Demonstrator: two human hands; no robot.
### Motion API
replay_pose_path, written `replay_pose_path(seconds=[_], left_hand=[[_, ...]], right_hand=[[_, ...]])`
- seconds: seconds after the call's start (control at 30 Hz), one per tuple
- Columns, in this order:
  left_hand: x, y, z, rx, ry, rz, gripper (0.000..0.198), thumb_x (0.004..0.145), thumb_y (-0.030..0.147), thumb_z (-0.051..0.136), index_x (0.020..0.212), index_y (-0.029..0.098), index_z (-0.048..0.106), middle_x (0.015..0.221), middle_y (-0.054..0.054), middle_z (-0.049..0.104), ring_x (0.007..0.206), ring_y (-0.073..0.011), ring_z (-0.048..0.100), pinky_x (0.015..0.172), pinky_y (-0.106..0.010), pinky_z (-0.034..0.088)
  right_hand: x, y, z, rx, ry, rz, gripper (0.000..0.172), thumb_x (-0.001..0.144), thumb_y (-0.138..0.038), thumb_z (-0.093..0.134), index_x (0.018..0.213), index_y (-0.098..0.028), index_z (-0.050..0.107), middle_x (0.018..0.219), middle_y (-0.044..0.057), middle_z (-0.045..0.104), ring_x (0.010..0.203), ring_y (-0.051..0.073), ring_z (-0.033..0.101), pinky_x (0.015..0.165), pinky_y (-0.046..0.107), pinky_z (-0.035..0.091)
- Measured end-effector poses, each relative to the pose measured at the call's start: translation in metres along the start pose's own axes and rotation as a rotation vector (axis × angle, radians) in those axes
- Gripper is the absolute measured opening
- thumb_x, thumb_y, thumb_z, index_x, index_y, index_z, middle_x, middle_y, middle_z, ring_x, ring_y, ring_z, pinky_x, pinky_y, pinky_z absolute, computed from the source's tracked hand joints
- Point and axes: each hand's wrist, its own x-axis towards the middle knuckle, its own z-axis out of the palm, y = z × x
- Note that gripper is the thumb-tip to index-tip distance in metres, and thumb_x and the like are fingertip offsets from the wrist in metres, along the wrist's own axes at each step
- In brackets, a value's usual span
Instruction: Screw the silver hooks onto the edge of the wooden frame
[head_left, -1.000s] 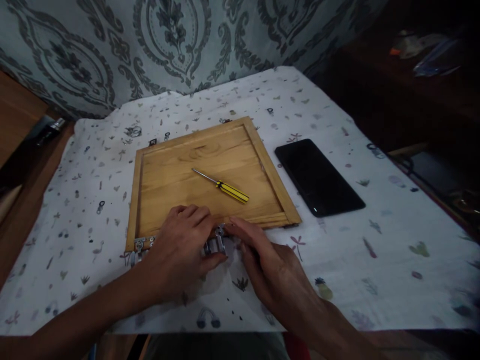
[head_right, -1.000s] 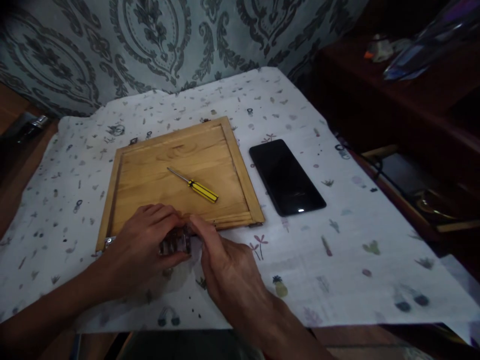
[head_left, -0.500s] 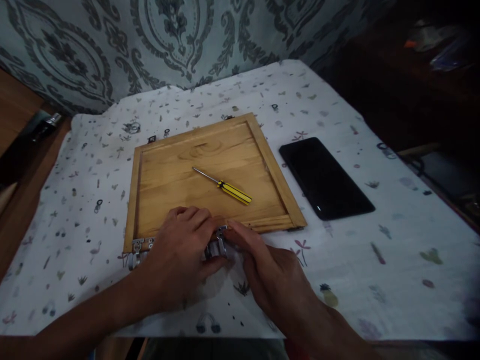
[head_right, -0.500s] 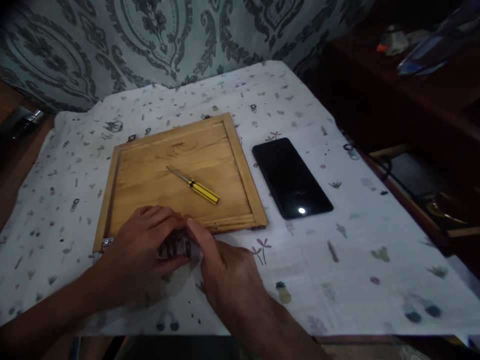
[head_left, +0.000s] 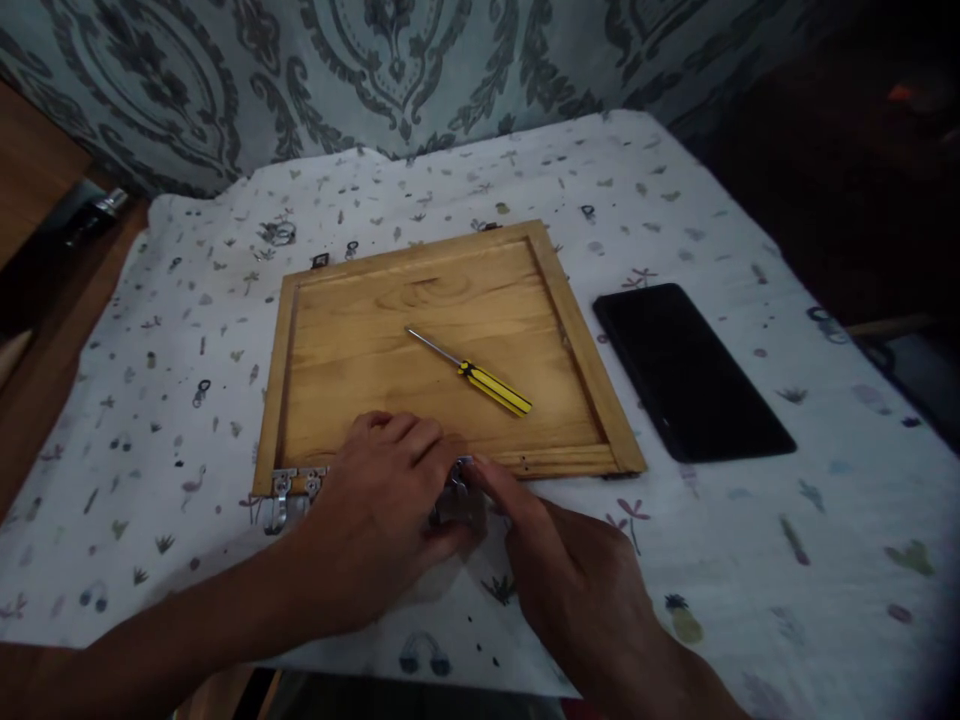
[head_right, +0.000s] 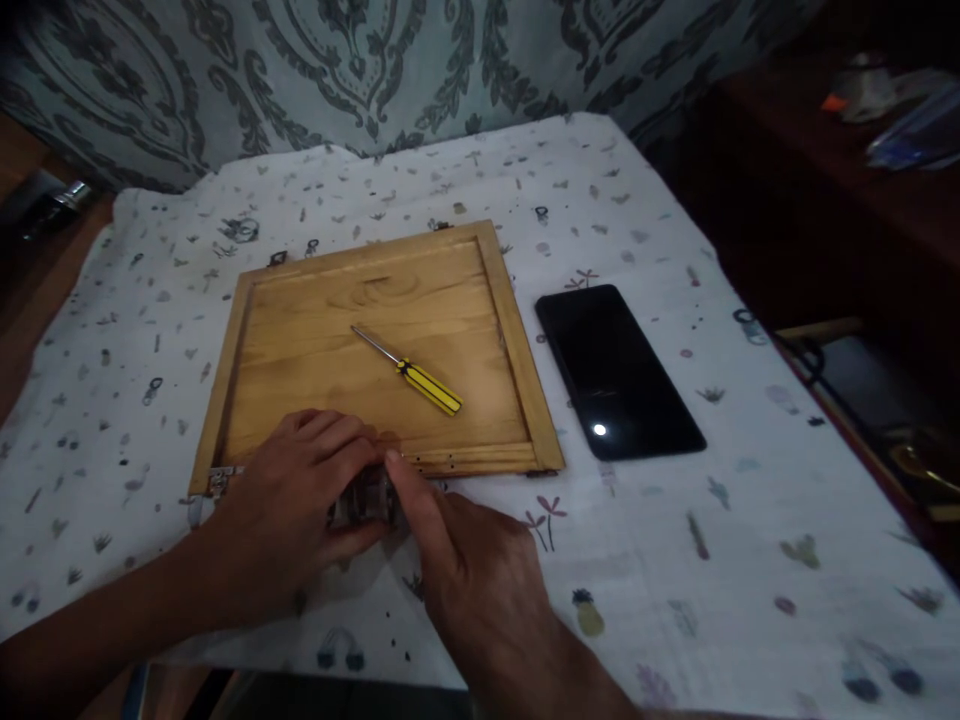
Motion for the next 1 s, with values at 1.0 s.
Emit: replay_pose_path(seconds=[1.0], left_hand=[[0.003,0.000,0.001,0.042,-0.069,-0.012,0.034,0.084,0.044,0.076,0.100,0.016,0.068,0.103,-0.008,0.069,0.101,-0.0292,0.062,0.090,-0.049,0.047]], right_hand=[[0.031,0.003,-0.027,0.079,0.111,0.065,0.037,0.096,-0.007,0.050,0.127,-0.024,0.060,0.105,0.005,0.080,0.089,0.018,0.079,0.077,0.027,0.066]])
